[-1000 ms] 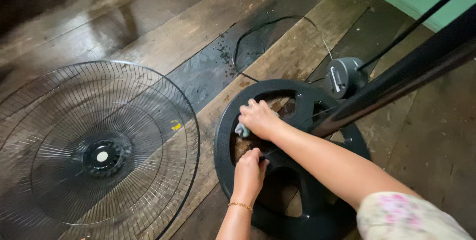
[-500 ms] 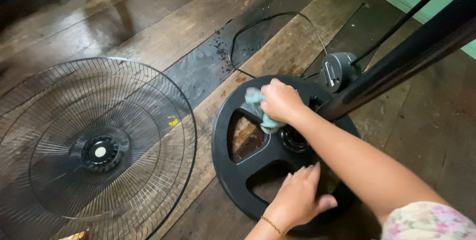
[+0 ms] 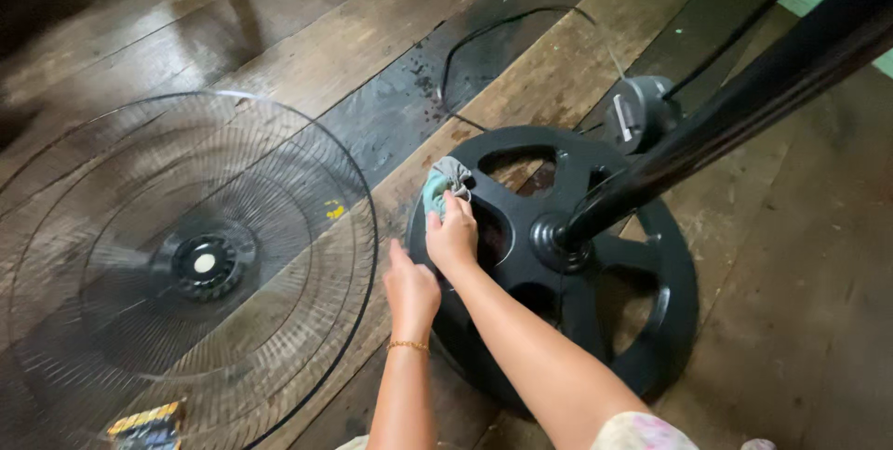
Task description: The person wipes the pole and base of a standing electric fan with a cloth, then cleans the fan blades and cage. The person uses a cloth to wipe the pole, base, blades, and cage of the fan.
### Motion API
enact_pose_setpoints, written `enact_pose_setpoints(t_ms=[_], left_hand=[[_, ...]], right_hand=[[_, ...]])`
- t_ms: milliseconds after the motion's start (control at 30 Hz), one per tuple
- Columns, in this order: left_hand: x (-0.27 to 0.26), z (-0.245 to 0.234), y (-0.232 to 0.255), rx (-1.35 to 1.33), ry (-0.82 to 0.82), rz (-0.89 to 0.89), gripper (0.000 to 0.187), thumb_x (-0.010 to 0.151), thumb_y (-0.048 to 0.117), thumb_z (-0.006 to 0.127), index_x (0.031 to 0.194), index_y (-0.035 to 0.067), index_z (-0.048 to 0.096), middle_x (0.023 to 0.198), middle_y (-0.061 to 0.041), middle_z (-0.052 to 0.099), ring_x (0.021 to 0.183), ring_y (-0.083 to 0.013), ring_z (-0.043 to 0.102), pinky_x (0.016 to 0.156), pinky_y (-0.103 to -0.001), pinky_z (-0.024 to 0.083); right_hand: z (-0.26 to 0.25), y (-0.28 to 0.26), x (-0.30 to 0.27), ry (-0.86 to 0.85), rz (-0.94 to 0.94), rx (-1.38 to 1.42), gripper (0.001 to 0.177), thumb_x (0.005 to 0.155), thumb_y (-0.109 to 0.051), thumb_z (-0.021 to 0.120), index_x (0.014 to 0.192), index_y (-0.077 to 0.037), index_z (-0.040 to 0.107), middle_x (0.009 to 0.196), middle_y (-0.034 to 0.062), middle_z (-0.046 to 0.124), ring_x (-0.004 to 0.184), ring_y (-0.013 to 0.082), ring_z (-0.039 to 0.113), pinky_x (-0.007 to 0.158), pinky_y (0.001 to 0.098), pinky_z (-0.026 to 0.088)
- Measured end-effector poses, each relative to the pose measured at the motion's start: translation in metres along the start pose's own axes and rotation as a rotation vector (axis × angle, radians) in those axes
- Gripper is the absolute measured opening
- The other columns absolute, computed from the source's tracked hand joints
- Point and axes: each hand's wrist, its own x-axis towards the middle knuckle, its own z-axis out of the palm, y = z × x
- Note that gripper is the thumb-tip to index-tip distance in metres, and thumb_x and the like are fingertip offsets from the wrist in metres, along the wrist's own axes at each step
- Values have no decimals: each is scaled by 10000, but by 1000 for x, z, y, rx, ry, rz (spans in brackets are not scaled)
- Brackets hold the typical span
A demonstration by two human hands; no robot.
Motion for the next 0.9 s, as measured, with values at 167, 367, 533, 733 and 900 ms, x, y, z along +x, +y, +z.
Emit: enact_pose_setpoints(t_ms=[167, 367, 533, 733, 900], left_hand=[[2, -6, 11, -180, 31, -206, 648, 892, 206, 519, 1473, -55, 399, 1270, -331, 635, 1185, -488, 612, 1046, -498, 449], [4, -21, 26, -207, -3, -326, 712, 938, 345, 451, 1542, -19, 353, 1217, -376, 622, 1200, -505, 586, 1040, -512, 433], [5, -24, 24, -158, -67, -208, 656, 931, 387, 459, 1478, 26, 461, 1219, -308, 659, 1194, -462, 618, 1041, -483, 456], [-14, -24, 34, 167, -181, 70, 674, 840, 350, 727, 1453, 159, 522, 1446, -328, 451, 1299, -538, 454, 1095, -533, 398], [-26, -27, 59, 459, -340, 40, 829, 732, 434, 871, 1450, 220, 517, 1580, -336, 177, 1360, -521, 367, 1051, -506, 448]], right_hand=[[-29, -15, -22, -169, -34, -41, 433, 793, -192, 726, 1188, -18, 700, 1173, 234, 701, 1099, 402, 675, 980, 446, 518], [-98, -52, -50, -536, -308, -162, 267, 770, -181, 739, 991, -33, 717, 1034, 202, 696, 1029, 423, 649, 878, 527, 522], [-130, -71, -46, -696, -539, -500, 247, 671, -173, 773, 858, -23, 718, 1009, 180, 652, 1024, 421, 593, 806, 531, 524], [-166, -61, -5, -782, -636, -1009, 252, 703, -268, 770, 885, -94, 770, 1079, 126, 616, 1075, 358, 551, 794, 498, 471], [-164, -24, 43, -596, -968, -1074, 155, 823, -245, 666, 821, -149, 787, 1138, 42, 600, 1149, 311, 521, 862, 475, 422]])
